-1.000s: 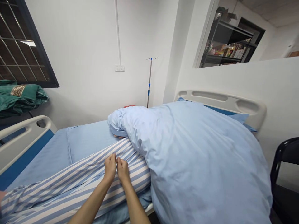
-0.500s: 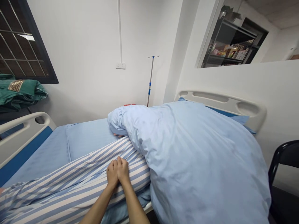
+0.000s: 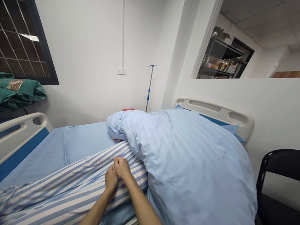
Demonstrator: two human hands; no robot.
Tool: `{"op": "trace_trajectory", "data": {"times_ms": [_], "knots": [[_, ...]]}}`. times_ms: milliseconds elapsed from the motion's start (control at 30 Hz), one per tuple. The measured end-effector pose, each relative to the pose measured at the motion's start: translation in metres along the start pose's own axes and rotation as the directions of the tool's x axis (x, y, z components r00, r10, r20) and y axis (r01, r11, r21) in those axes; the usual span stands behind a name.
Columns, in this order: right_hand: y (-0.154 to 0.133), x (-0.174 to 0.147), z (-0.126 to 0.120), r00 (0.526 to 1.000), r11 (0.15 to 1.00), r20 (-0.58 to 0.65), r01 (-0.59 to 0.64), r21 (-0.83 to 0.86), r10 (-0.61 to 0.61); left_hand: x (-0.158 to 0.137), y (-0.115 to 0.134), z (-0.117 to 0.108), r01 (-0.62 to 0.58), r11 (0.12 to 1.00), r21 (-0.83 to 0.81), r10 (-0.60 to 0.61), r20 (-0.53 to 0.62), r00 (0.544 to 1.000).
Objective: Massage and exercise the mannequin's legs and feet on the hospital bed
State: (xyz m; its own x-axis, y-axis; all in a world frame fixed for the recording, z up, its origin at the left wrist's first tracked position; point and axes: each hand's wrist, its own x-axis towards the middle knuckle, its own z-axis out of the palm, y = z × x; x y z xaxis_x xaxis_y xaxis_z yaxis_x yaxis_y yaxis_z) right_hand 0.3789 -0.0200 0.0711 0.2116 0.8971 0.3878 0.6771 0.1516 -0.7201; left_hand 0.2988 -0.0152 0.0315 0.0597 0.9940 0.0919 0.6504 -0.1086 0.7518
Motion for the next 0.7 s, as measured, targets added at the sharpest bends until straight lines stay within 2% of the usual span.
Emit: {"op": "trace_trajectory", "data": {"times_ms": [233, 567, 700], "knots": [[0.030, -0.015, 0.018, 0.995, 0.995, -0.062, -0.068, 0.077, 0.073, 0.000, 0.000, 0.004, -0.001, 0.999, 0.050, 0.001, -0.010, 1.000], [0.032, -0.015, 0.015, 0.987, 0.982, -0.113, -0.092, 0.167, 0.111, -0.003, 0.011, 0.002, -0.024, 0.979, 0.203, 0.012, 0.057, 0.998], [0.033, -0.015, 0.014, 0.979, 0.971, -0.150, -0.100, 0.217, 0.134, -0.001, 0.011, 0.002, 0.000, 0.994, 0.108, -0.007, 0.069, 0.998]]}}
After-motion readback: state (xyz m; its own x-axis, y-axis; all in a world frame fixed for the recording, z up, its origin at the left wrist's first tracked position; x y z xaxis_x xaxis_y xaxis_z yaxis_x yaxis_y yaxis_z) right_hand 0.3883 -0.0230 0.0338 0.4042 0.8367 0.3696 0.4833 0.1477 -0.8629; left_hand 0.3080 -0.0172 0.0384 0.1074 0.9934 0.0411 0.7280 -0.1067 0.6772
